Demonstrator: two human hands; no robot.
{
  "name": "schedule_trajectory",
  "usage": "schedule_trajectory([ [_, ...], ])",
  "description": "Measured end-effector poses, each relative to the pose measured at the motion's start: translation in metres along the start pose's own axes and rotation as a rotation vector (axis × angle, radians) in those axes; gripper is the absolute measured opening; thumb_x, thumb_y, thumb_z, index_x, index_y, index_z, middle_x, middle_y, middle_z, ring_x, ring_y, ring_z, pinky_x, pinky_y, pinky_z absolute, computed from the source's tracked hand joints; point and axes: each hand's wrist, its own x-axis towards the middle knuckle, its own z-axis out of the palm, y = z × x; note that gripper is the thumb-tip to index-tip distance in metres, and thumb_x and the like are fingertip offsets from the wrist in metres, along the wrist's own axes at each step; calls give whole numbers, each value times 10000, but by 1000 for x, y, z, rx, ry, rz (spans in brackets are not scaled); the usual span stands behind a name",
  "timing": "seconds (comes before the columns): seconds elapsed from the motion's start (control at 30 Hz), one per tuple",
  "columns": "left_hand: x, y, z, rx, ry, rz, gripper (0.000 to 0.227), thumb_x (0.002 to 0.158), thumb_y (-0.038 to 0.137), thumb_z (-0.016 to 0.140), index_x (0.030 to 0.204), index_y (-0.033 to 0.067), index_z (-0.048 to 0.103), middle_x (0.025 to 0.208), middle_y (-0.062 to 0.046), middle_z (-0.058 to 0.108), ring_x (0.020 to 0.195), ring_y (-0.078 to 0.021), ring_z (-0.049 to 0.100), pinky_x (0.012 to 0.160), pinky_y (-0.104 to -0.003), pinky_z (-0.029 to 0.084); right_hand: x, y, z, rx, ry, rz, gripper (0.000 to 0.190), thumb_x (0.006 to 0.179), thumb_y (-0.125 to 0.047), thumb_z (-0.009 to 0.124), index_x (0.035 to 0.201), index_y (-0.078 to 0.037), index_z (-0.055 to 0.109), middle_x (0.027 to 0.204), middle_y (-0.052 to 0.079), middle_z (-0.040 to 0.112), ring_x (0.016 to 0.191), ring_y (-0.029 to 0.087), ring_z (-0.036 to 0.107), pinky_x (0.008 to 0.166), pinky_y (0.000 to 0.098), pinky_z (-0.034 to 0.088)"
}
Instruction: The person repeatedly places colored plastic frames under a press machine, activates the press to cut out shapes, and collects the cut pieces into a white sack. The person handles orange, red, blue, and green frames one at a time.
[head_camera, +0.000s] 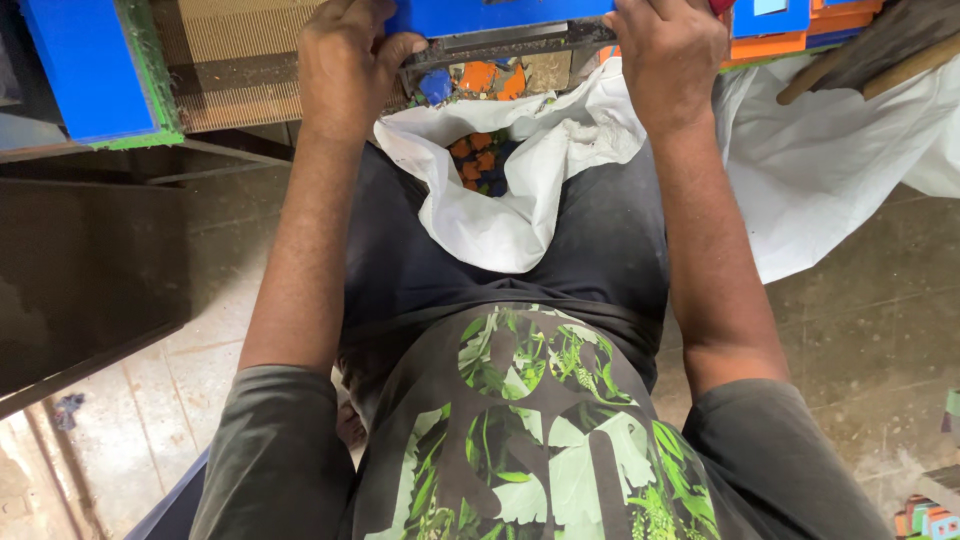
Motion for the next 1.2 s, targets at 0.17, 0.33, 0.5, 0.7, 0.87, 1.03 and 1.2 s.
schedule_trajectory([
  [0.17, 1, 2, 2, 6, 8, 9, 432, 825, 231, 960, 1091, -16, 726, 936, -135, 723, 787, -286, 701, 680, -399, 571, 0, 1, -2, 9, 16, -18, 195, 891, -98, 805, 1065, -92, 718, 1024, 67, 682, 898, 295, 666, 720, 415, 520],
  [0.33, 1, 3, -2, -10, -9, -11, 446, 836, 239, 958, 1120, -12, 724, 944, -135, 723, 769, -262, 699, 671, -388, 573, 1, -1, -4, 13, -12, -7, 187, 898, -93, 809, 1057, -92, 712, 1027, 68, 677, 902, 297, 667, 729, 421, 516],
  [0.5, 1, 4, -3, -9, -25, -30, 449, 838, 230, 973, 1146, 4, 737, 872, -115, 695, 702, -244, 664, 627, -387, 544, -1, 0, -6, 27, -22, -16, 237, 892, -110, 812, 1105, -92, 709, 1048, 66, 678, 917, 297, 670, 743, 422, 522],
  [0.7, 1, 3, -1, -32, -18, -30, 457, 843, 212, 974, 1184, 16, 744, 827, -93, 671, 675, -219, 638, 598, -365, 532, -3, 3, -5, 30, -48, -12, 261, 895, -118, 822, 1131, -100, 711, 1050, 66, 680, 913, 298, 671, 751, 422, 514],
  [0.87, 1, -3, -1, -37, -23, -12, 418, 847, 231, 989, 1032, -2, 695, 814, -94, 687, 683, -215, 668, 594, -352, 543, 2, -2, -11, 63, -60, -15, 287, 892, -105, 832, 1156, -93, 722, 1041, 71, 680, 893, 291, 668, 757, 425, 512],
  [1.03, 1, -5, -1, -91, -28, -53, 386, 827, 190, 965, 991, -17, 684, 823, -111, 720, 692, -222, 707, 594, -341, 565, 16, -10, -21, 91, -86, -78, 320, 871, -87, 823, 1168, -74, 703, 1019, 76, 675, 941, 306, 663, 782, 415, 508],
  [1.2, 2, 1, 1, -116, -37, -87, 402, 864, 215, 989, 941, -11, 665, 820, -108, 719, 700, -224, 717, 613, -341, 574, 27, 0, -18, -188, -316, -198, 193, 931, -140, 808, 1045, -57, 677, 939, 61, 665, 837, 261, 643, 709, 377, 490],
])
